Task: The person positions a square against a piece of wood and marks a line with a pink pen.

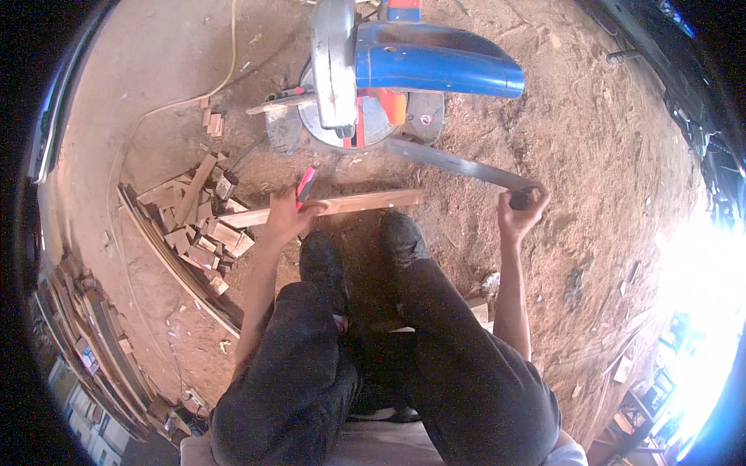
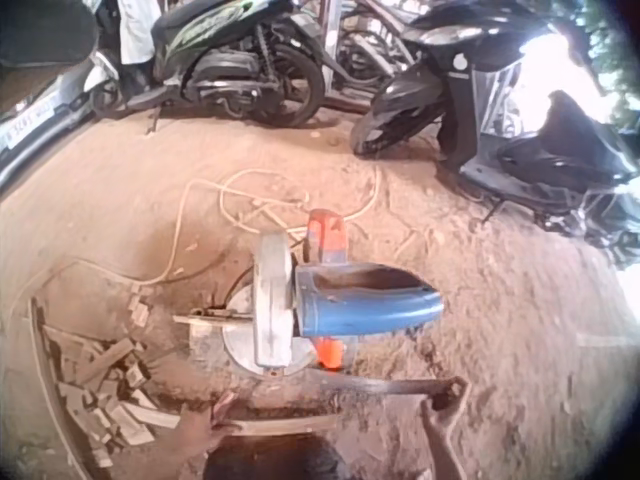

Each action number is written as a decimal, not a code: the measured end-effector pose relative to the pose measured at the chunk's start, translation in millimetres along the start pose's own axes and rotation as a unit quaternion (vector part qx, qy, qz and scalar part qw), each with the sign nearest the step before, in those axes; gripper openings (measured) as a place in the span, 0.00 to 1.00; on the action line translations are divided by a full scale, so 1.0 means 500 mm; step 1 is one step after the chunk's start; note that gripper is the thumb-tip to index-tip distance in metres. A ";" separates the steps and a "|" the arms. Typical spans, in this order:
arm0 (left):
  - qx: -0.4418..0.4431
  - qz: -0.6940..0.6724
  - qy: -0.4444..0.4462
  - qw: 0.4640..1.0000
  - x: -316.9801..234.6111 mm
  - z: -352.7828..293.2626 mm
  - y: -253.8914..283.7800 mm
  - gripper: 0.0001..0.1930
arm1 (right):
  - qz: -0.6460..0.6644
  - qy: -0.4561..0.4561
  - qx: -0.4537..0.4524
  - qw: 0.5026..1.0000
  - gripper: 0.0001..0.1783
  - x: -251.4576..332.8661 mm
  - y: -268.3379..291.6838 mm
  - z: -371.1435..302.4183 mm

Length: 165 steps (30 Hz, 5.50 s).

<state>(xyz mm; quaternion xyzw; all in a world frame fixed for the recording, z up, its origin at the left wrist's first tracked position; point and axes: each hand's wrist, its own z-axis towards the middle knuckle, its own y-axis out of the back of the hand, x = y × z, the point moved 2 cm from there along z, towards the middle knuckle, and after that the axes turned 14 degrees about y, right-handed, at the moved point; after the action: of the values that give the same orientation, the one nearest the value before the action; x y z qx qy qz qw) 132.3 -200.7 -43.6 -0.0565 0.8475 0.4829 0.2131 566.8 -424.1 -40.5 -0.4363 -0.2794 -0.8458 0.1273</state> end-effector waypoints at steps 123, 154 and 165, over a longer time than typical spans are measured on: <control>0.034 -0.363 0.024 0.931 0.180 -0.052 0.069 0.13 | -0.177 0.191 0.523 0.811 0.19 0.125 -0.372 -0.218; 0.040 -0.346 0.007 0.937 0.184 -0.057 0.051 0.14 | -0.127 0.011 0.461 0.878 0.15 0.146 -0.325 -0.215; 0.020 -0.307 0.024 0.951 0.139 -0.063 0.068 0.12 | -0.089 0.015 0.315 0.945 0.10 0.078 -0.283 -0.145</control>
<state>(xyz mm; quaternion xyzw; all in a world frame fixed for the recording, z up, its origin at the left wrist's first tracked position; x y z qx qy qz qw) 49.6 -201.8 -31.7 -0.3213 0.8034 0.3757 0.3320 430.4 -350.4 -93.8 -0.3350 -0.5671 -0.7290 0.1865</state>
